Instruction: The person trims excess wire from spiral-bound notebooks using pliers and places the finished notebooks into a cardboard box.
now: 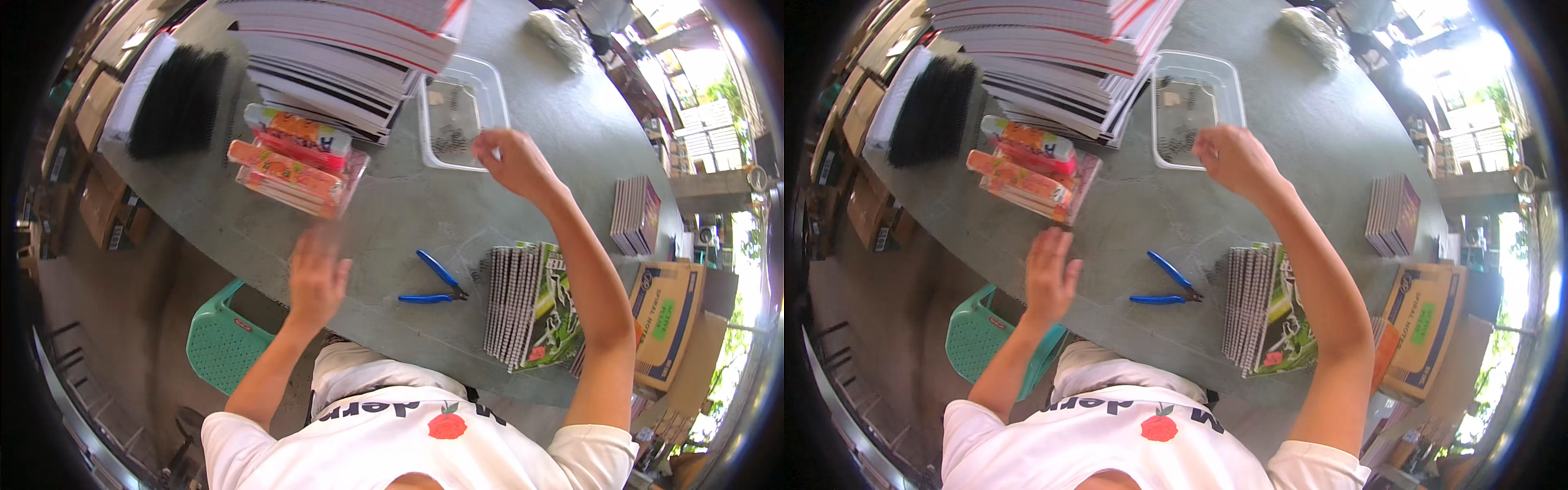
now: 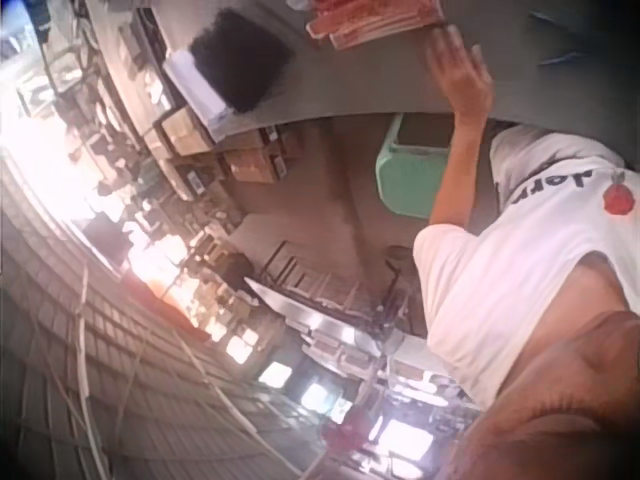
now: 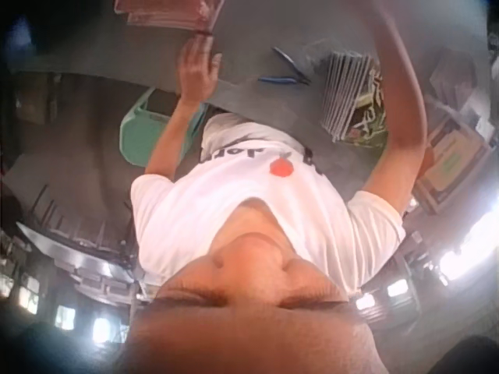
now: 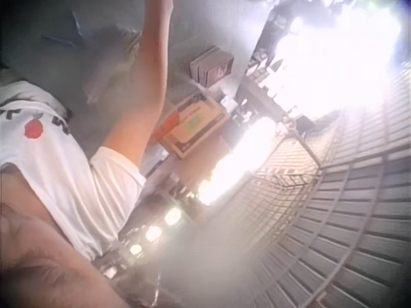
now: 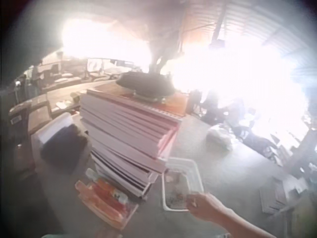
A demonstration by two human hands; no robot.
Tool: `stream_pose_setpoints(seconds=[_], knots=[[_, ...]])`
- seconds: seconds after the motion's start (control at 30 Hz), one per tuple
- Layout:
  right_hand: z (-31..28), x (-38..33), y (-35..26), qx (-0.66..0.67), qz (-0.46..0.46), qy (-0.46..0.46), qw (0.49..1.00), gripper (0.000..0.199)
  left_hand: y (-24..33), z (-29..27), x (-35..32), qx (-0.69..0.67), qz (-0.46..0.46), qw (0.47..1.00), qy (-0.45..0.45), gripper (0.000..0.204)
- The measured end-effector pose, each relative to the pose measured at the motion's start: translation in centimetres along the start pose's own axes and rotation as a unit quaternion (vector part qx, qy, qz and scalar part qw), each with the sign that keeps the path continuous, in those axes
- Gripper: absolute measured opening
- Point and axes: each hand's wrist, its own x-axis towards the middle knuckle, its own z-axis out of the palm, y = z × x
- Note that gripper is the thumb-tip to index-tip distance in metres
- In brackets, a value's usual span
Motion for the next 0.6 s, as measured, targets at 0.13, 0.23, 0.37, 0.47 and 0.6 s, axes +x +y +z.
stream_pose_setpoints(seconds=[0.13,0.23,0.37,0.47,0.6], knots=[[-1.7,-6.3,1.2,-0.076,0.034,-0.078,0.994,0.017,9.9,4.9,6.0,-0.145,0.152,0.958,-0.196,0.031],[-3.7,-10.3,3.2,-0.066,0.051,0.019,0.996,0.02,15.5,8.2,8.0,-0.112,0.235,0.954,-0.151,0.028],[-4.2,-16.7,7.3,-0.021,0.158,0.11,0.981,0.029,14.5,12.3,8.3,-0.221,0.254,0.927,-0.164,0.033],[-1.9,-22.7,12.0,0.012,0.208,0.191,0.959,0.039,13.7,13.0,8.4,-0.255,0.223,0.925,-0.174,0.036],[2.3,-26.9,14.5,0.198,0.332,0.249,0.888,0.053,14.4,13.0,9.0,-0.236,0.196,0.935,-0.177,0.031]])
